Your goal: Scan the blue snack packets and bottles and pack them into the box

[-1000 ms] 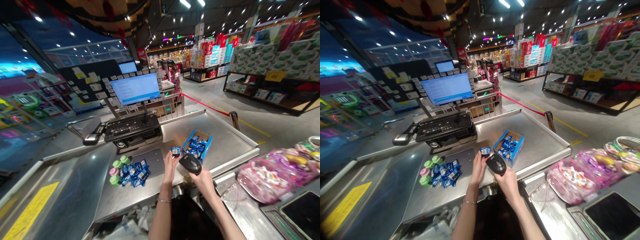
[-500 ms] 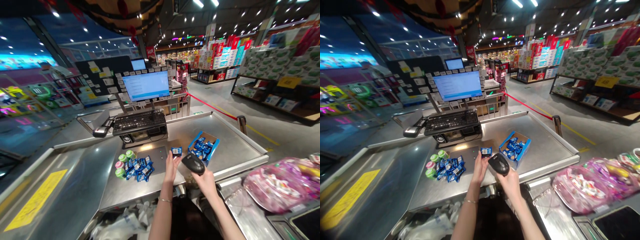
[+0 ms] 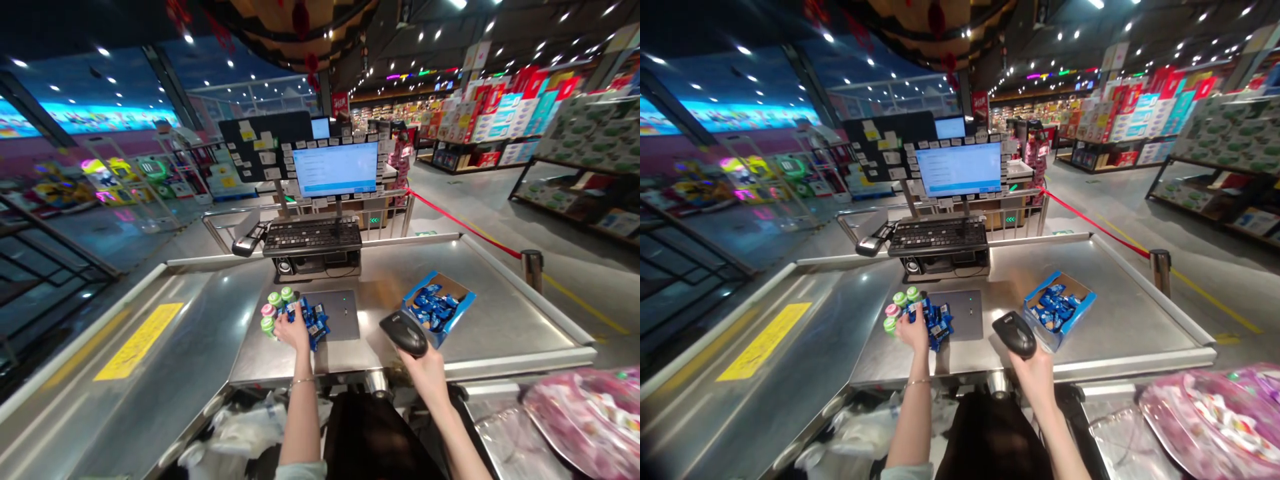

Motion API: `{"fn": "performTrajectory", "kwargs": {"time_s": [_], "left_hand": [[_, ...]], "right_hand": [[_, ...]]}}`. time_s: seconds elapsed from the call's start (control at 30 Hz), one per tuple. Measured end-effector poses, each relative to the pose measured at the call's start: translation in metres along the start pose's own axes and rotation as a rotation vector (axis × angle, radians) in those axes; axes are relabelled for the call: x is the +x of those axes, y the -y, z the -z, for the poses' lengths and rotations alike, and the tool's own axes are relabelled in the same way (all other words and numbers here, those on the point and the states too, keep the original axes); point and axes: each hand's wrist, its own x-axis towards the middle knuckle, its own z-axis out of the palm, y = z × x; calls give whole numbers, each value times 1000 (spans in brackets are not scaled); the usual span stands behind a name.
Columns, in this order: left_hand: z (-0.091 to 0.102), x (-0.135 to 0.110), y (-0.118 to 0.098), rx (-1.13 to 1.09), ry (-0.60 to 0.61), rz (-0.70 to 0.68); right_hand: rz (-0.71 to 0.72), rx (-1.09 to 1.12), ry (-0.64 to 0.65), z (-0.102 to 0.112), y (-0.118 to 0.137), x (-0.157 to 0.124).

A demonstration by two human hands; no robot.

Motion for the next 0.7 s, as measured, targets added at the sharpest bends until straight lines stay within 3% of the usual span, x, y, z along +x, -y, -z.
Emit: {"fn": "performTrajectory", "kwargs": {"time_s": [0.13, 0.27, 0.4, 0.53, 0.6, 0.7], "left_hand": [[13, 13, 34, 273, -182, 46], [11, -7, 66, 393, -193, -1], [6, -21, 81, 436, -158, -43], [7, -23, 66, 346, -186, -56], [6, -31, 45, 260, -171, -149], [-2, -61, -2, 54, -9, -372]], "right_hand": [[-24, 8, 21, -3, 1, 0], [-30, 17, 35, -6, 3, 1], [-32, 16, 48, -6, 2, 1], [-22, 5, 34, -4, 0, 2], [-30, 1, 19, -3, 0, 3], [-38, 19, -15, 1, 1, 5]]}}
